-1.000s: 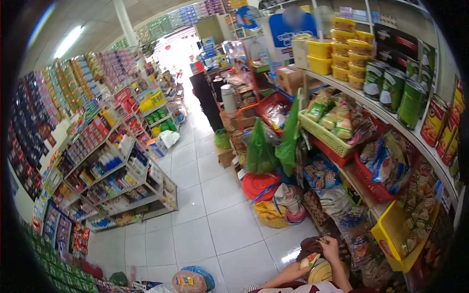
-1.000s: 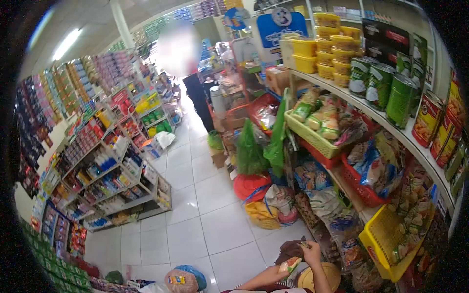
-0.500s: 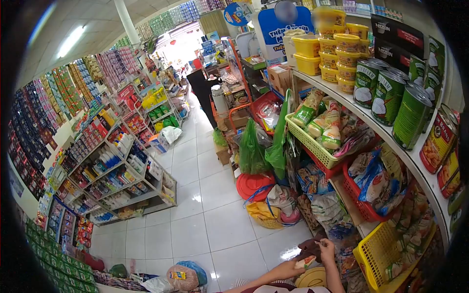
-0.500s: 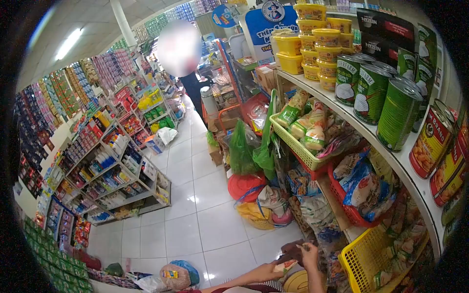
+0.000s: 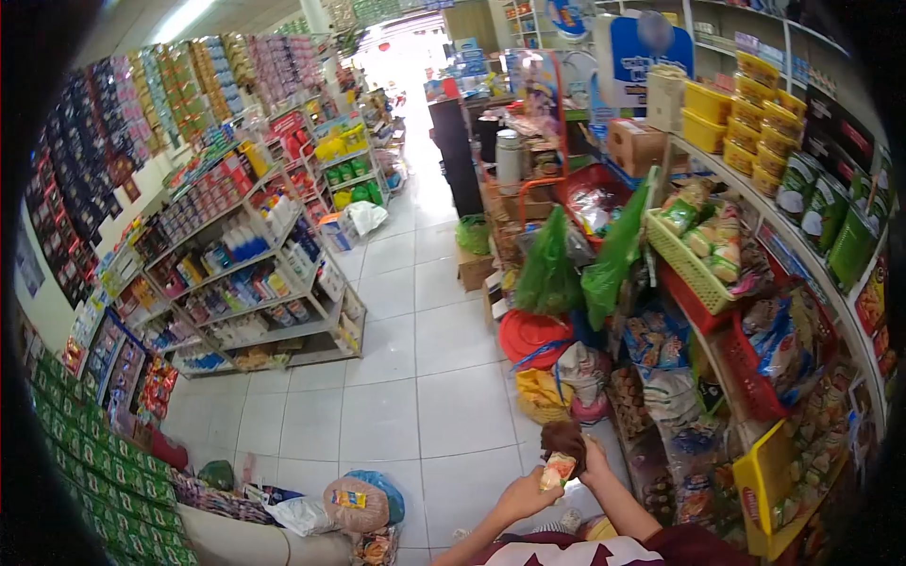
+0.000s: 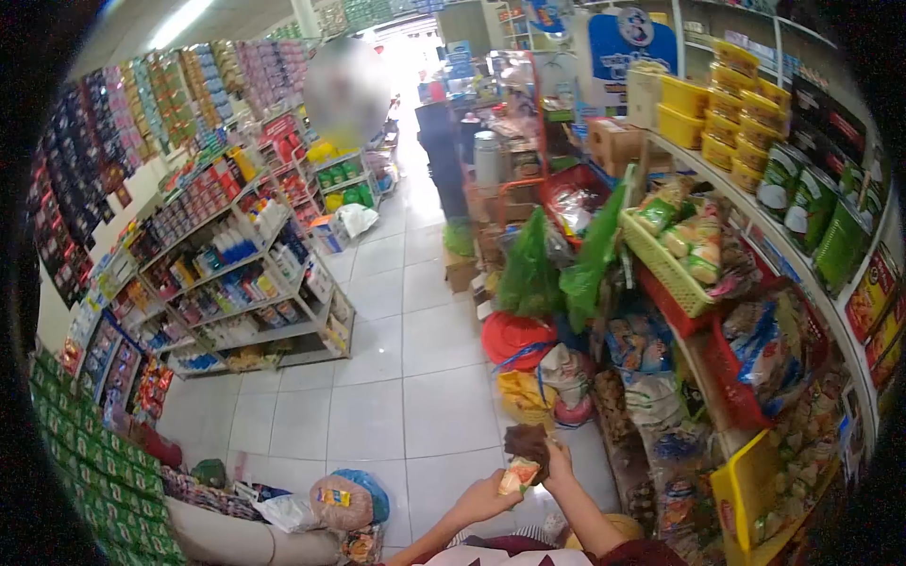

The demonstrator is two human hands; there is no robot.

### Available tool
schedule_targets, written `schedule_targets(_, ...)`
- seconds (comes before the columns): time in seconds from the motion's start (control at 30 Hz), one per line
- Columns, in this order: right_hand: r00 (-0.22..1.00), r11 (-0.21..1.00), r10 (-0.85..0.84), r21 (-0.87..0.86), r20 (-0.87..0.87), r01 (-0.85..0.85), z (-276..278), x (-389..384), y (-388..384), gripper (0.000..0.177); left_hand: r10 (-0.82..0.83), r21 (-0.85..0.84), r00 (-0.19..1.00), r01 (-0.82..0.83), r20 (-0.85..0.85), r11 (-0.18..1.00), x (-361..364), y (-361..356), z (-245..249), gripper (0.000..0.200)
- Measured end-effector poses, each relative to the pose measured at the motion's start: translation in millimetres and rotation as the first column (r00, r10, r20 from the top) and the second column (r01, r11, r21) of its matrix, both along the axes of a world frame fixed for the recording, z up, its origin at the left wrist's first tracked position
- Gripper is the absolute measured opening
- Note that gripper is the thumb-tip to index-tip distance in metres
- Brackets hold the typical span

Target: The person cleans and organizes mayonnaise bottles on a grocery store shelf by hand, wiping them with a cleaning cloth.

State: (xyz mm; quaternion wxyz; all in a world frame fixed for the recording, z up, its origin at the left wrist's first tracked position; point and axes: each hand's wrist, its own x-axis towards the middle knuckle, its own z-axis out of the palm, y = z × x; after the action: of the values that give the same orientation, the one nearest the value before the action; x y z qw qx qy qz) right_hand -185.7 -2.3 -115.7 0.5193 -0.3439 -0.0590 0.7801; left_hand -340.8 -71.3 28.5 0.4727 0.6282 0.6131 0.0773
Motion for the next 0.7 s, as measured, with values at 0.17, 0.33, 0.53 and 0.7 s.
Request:
schedule_targets(0.17, 0.913, 0.929, 0.305, 0.125, 0.271, -0.348, 100.3, -145.7, -53.0, 0.051, 0.308, 0.141, 0.934, -0.334, 0.182, 0.932, -100.4, -38.3, -80.8, 0.061)
schedule_targets(0.33, 0.817, 0.873, 0.396, 0.102, 0.419, -0.476, 72.9, -247.7, -95.8, 0.044, 0.380, 0.300, 0.871, -0.469, 0.310, 0.831, -186.9, -86.1, -94.4, 0.055)
schedule_targets(0.53, 0.850, 0.897, 0.434, -0.058, 0.297, -0.438, 19.8, -283.0, -74.0, 0.025, 0.489, -0.138, 0.828, -0.469, 0.276, 0.872, -230.8, -136.1, -73.7, 0.067)
schedule_targets(0.7, 0.753, 0.959, 0.189, 0.045, 0.631, -0.279, 13.1, -284.3, -72.4, 0.026, 0.491, -0.190, 0.769, -0.455, 0.409, 0.870, -241.9, -142.5, -90.0, 0.063)
